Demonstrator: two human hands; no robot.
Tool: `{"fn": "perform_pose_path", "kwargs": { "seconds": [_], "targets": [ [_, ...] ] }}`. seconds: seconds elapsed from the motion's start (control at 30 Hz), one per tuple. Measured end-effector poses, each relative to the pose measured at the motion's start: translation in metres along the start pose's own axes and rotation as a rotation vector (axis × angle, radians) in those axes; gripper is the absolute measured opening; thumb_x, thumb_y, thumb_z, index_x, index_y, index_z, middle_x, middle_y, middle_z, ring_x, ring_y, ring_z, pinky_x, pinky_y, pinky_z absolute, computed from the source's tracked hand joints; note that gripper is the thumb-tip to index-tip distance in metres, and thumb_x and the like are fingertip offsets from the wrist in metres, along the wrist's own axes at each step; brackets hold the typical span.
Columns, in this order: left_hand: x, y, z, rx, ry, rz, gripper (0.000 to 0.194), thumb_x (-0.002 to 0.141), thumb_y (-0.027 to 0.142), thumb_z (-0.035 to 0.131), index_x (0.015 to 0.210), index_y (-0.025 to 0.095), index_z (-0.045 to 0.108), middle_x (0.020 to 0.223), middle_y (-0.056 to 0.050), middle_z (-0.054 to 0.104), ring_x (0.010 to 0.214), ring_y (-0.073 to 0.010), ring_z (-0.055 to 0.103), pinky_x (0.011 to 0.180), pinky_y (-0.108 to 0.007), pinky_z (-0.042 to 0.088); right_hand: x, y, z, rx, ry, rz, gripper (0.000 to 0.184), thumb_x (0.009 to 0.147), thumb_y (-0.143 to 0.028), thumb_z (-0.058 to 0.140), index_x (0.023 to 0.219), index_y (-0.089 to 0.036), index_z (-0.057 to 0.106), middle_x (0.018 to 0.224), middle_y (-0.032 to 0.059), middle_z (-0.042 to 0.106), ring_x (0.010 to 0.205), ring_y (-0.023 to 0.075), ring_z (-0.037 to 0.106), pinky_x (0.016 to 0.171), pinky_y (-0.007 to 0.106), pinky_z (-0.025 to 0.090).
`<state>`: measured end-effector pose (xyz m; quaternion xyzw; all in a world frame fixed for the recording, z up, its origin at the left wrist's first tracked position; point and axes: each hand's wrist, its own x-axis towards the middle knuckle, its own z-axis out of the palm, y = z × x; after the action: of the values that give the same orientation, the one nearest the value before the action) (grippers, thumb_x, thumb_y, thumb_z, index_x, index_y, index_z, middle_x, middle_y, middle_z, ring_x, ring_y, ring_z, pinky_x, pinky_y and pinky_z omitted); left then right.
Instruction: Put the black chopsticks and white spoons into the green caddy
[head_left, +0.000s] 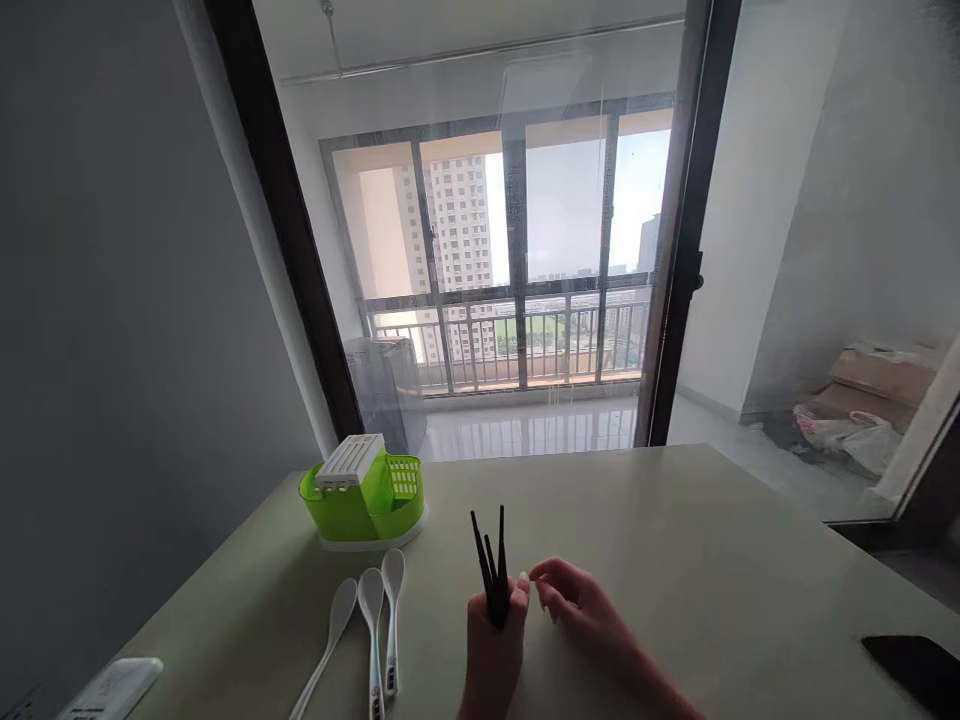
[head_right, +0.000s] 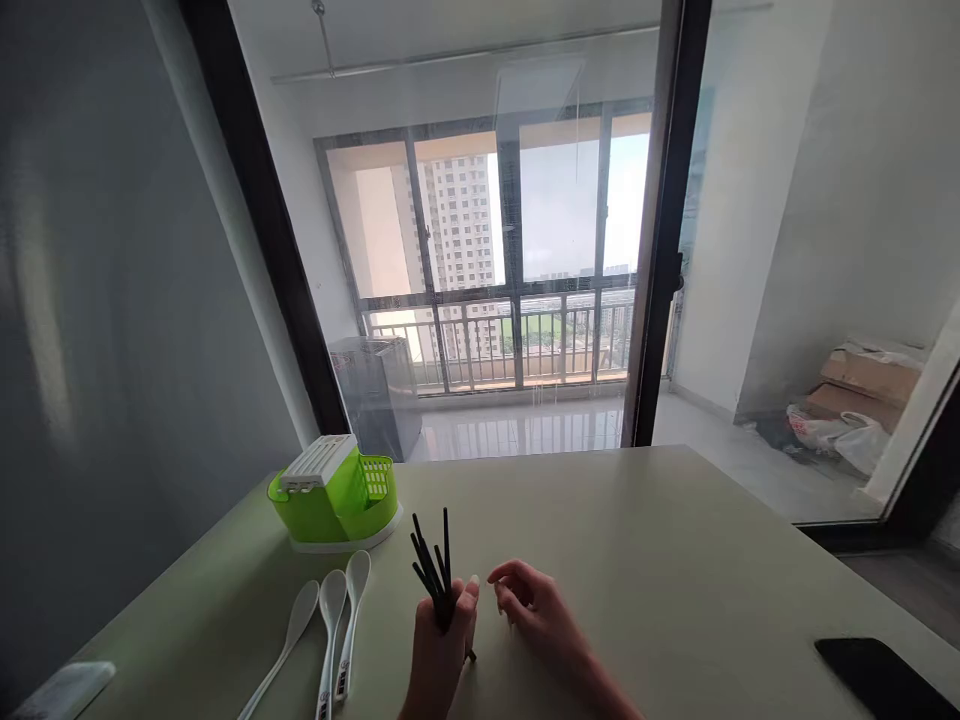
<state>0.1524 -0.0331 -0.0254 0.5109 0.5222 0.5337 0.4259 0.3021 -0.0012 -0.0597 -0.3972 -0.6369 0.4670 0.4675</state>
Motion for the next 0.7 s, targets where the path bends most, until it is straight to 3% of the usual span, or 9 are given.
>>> {"fn": "perform_pose_path", "kwargs": {
  "seconds": [0.17, 0.3, 0.47, 0.7],
  "targets": [
    [0.005, -0.012, 0.000, -0.057, 0.062, -0.022, 0.064, 0.066, 0.074, 0.071, 0.053, 0.023, 0.034, 0.049, 0.009, 0.023, 0.048, -0.0065, 0.021, 0.045, -0.023, 0.018, 0.001, -0.010, -0.004, 0.151, 0.026, 0.002, 0.043, 0.092, -0.061, 0.058, 0.097, -0.019, 0.067, 0.070, -0.0016, 0.056, 0.065, 0.0142, 0.050, 0.062, 0.026, 0.042],
    [0.007, -0.017, 0.002, -0.092, 0.027, -0.040, 0.067, 0.064, 0.079, 0.070, 0.054, 0.023, 0.035, 0.048, 0.010, 0.024, 0.046, -0.0057, 0.021, 0.043, -0.023, 0.017, 0.000, -0.016, -0.003, 0.189, 0.036, -0.008, 0.045, 0.091, -0.063, 0.059, 0.097, -0.019, 0.067, 0.072, -0.0003, 0.057, 0.067, 0.0147, 0.051, 0.063, 0.027, 0.043],
    [0.008, -0.010, 0.004, -0.149, -0.011, -0.086, 0.071, 0.062, 0.089, 0.063, 0.060, 0.024, 0.036, 0.045, 0.012, 0.023, 0.042, -0.0045, 0.017, 0.040, -0.022, 0.013, -0.001, -0.015, 0.000, 0.198, 0.013, -0.019, 0.042, 0.092, -0.060, 0.059, 0.096, -0.019, 0.066, 0.072, -0.0013, 0.056, 0.067, 0.0142, 0.051, 0.064, 0.027, 0.042],
    [0.000, -0.008, -0.004, -0.106, -0.091, -0.158, 0.074, 0.068, 0.097, 0.042, 0.077, 0.024, 0.046, 0.052, 0.012, 0.030, 0.038, -0.0060, 0.023, 0.037, -0.020, 0.022, 0.003, 0.000, 0.001, 0.107, 0.022, 0.031, 0.043, 0.089, -0.061, 0.057, 0.096, -0.020, 0.067, 0.072, -0.0010, 0.058, 0.069, 0.0168, 0.054, 0.067, 0.028, 0.044]
  ]
}}
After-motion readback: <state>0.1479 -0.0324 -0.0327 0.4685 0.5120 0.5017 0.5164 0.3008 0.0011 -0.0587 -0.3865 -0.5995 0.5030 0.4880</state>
